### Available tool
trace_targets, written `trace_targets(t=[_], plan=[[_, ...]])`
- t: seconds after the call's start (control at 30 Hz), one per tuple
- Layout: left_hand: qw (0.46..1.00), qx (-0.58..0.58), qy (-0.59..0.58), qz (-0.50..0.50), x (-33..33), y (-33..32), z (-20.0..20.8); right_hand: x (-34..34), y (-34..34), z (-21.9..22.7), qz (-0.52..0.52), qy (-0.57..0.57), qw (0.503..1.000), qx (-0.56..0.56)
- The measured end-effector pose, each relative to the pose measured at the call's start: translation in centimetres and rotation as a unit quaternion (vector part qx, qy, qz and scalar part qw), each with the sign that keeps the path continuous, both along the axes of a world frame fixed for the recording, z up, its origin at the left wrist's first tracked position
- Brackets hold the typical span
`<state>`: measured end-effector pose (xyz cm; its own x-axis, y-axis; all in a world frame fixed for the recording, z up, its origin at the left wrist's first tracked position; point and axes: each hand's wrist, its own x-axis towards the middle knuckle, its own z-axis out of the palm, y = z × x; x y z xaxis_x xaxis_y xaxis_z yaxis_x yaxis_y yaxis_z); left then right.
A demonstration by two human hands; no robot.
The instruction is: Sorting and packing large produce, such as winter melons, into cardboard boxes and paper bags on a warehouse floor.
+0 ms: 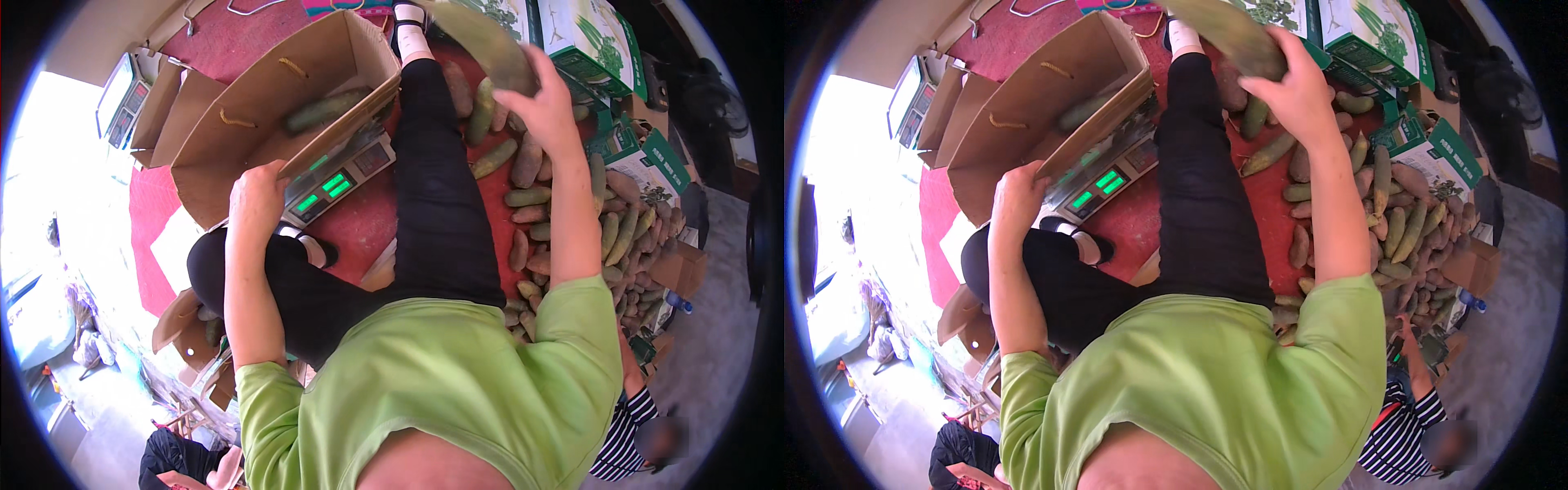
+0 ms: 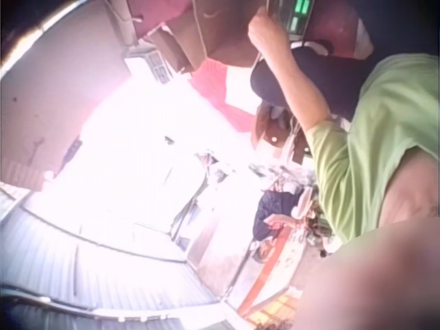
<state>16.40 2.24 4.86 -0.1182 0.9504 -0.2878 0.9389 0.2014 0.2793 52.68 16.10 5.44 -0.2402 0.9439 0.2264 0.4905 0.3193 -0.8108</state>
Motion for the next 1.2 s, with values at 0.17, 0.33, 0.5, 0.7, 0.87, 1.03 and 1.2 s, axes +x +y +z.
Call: trace_targets(t=[0.17,0.33,0.5,0.7,0.87,1.03,1.2], plan=[[1.000,0.009,-0.010,-0.009,0.0,-0.2,-0.2,-10.5,0.4,9.5,0.153,-0.077,0.979,0.115],[1.000,0.009,0.005,-0.028,-0.2,-0.4,-0.5,-19.5,0.0,6.0,0.229,-0.347,0.902,0.117],[0.999,-0.008,-0.005,-0.037,0.1,-0.2,-0.6,-24.7,-1.5,0.3,0.273,-0.382,0.877,0.105],[0.999,-0.005,-0.038,-0.037,0.8,0.2,0.1,-25.7,-2.6,-2.3,0.263,-0.349,0.898,0.045],[0.998,-0.020,-0.062,-0.025,0.7,0.0,-0.1,-21.0,-2.6,-0.7,0.180,-0.172,0.965,0.084],[0.998,-0.001,-0.051,-0.033,0.2,-0.2,-0.7,-10.2,-1.2,-1.5,-0.009,0.027,0.994,0.102],[0.999,-0.031,-0.039,-0.019,0.7,0.1,-0.4,2.4,-1.0,-11.3,-0.166,0.036,0.984,-0.059]])
